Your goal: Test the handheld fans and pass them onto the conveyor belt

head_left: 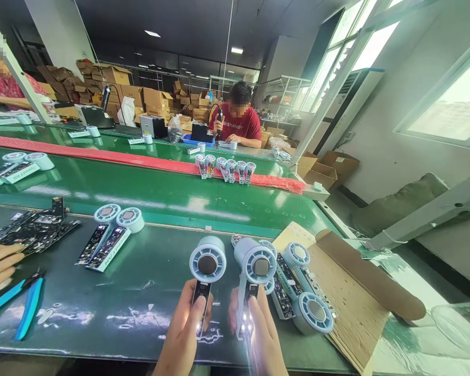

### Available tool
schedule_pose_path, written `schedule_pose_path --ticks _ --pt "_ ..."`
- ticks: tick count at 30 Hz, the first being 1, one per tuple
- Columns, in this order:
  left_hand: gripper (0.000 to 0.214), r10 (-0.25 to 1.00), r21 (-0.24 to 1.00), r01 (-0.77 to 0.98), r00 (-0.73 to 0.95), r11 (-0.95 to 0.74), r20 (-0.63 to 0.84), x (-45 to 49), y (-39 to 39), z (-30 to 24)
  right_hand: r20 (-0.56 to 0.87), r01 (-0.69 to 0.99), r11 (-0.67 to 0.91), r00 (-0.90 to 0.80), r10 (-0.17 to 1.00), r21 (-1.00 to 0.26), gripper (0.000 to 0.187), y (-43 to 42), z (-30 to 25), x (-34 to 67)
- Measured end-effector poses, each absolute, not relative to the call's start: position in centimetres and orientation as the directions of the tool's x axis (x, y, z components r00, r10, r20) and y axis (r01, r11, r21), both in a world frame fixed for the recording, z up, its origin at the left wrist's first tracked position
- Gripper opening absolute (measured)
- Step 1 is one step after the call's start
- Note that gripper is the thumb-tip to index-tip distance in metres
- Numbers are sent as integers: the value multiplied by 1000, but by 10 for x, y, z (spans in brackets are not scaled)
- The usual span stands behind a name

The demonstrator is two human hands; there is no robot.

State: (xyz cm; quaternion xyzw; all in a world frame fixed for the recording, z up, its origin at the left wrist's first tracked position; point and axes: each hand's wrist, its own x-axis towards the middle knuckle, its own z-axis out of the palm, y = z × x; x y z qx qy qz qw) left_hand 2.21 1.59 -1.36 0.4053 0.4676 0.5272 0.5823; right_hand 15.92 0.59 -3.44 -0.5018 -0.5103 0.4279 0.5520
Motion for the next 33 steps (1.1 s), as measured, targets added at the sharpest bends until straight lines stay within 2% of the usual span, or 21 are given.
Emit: schedule_pose_path --ticks 4,8,11,13,17,20,23,26,30,33 --pt "39 992 976 -175 14 127 -126 22 13 -11 16 -104 28 119 993 -994 43 3 -39 157" --pt "37 974 963 -143 10 227 -228 19 8 -2 -90 -268 -74 49 995 -960 38 3 -34 149" --pt "38 965 961 -83 21 264 -263 17 5 0 -114 -390 -104 4 993 -915 34 3 -26 140" --pt "39 963 962 -56 31 269 -268 15 4 0 -118 -400 -107 2 993 -910 35 3 -24 135" --pt "36 950 948 -69 55 310 -307 10 3 2 -137 -235 -127 27 990 -964 50 3 -23 135" --pt "34 933 941 -12 135 339 -335 3 4 7 -126 -80 -126 -1 992 -989 47 7 -23 144" --pt "35 927 932 214 172 294 -332 -6 9 10 -108 39 -105 -98 989 -994 54 11 -24 152" --pt "34 954 847 503 130 173 -272 -12 16 8 -109 191 -89 -99 989 -978 63 14 -25 154" --pt "34 972 744 661 98 96 -213 -12 26 5 -85 230 -62 -91 992 -971 56 15 -23 152" --pt "37 967 720 692 139 58 -212 -16 30 6 16 388 60 -114 993 -920 41 11 -22 156"
